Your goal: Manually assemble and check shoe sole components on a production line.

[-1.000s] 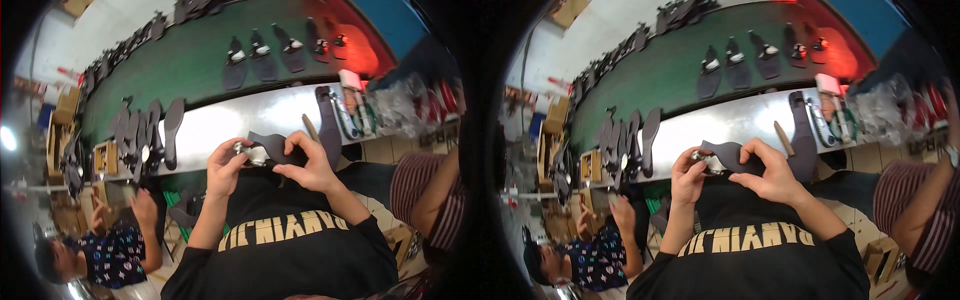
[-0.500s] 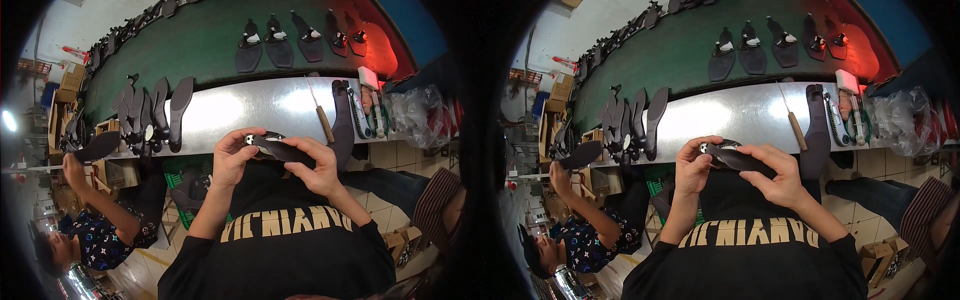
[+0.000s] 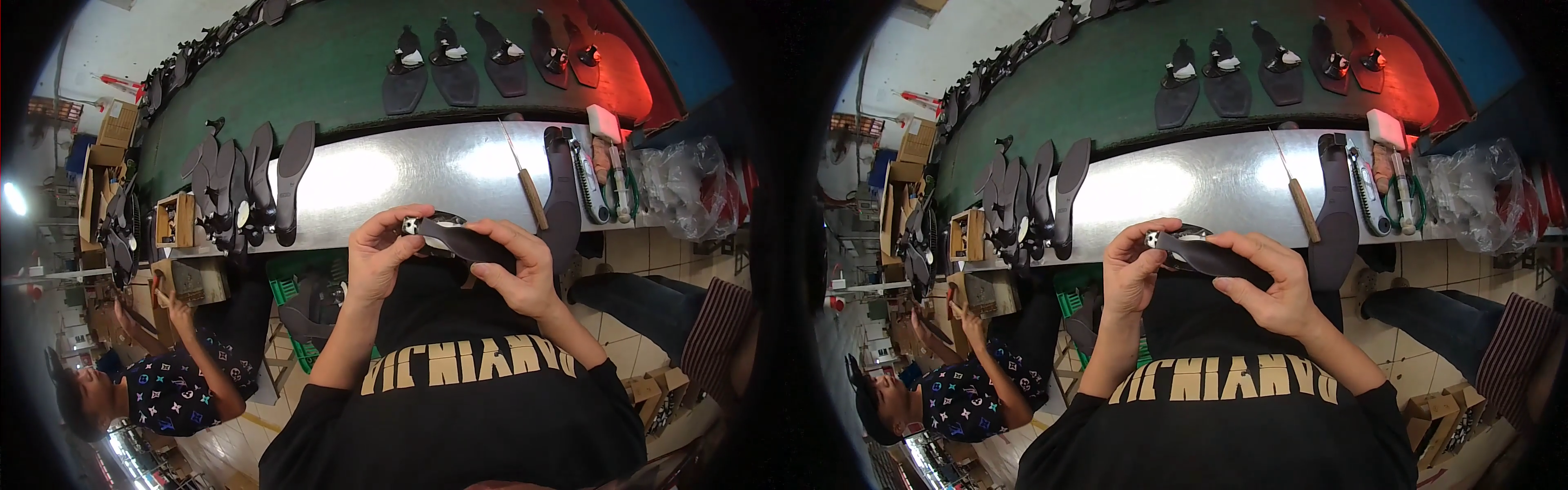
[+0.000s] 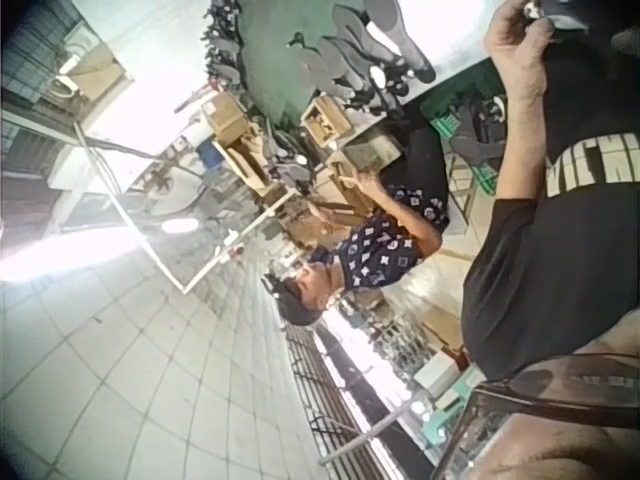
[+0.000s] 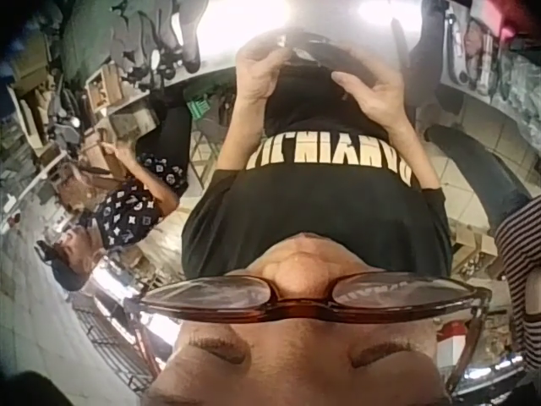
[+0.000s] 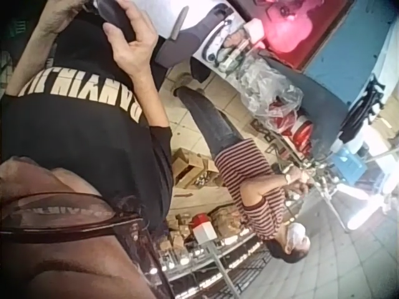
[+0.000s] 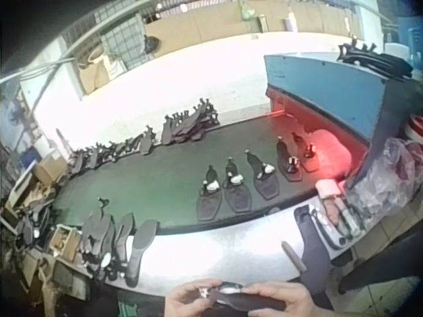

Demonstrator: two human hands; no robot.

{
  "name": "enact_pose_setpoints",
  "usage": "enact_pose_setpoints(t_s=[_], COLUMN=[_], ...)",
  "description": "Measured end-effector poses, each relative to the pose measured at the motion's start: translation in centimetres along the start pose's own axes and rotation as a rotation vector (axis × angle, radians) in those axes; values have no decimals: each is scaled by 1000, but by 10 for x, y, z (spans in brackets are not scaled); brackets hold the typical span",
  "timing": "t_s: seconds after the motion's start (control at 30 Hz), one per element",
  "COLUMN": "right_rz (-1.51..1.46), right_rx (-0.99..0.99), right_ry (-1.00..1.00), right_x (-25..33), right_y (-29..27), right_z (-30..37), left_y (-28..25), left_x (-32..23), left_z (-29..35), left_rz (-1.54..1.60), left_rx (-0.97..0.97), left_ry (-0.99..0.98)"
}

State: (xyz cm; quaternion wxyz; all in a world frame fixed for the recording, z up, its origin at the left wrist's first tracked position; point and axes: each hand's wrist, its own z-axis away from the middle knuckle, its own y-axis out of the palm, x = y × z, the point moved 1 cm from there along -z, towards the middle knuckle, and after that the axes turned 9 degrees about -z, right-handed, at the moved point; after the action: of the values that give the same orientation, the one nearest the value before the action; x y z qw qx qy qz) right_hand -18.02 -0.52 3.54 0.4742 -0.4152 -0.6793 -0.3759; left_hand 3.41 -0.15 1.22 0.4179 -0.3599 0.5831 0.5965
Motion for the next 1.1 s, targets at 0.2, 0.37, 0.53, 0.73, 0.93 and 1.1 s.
enact_pose_setpoints(t_s=[0.2, 0.37, 0.53, 0.73, 0.93, 1.1], right_rz=[13, 2, 44, 34, 184, 236], right_rx=[15, 11, -25, 38, 0, -11], right_ry=[9, 19, 0, -24, -20, -51], right_x=[-5, -7, -2, -10, -1, 0], right_y=[1, -3, -8, -12, -18, -15], right_z=[0, 0, 4, 8, 13, 14], left_y=[2, 4, 11, -9, -1, 1], left_x=[0, 2, 1, 13, 14, 8], left_z=[0, -2, -5, 6, -2, 2], left_rz=[17, 25, -71, -135, -148, -203], left_rx=[38, 37, 29, -61, -10, -34], left_ry=[-17, -36, -85, -22, -10, 1])
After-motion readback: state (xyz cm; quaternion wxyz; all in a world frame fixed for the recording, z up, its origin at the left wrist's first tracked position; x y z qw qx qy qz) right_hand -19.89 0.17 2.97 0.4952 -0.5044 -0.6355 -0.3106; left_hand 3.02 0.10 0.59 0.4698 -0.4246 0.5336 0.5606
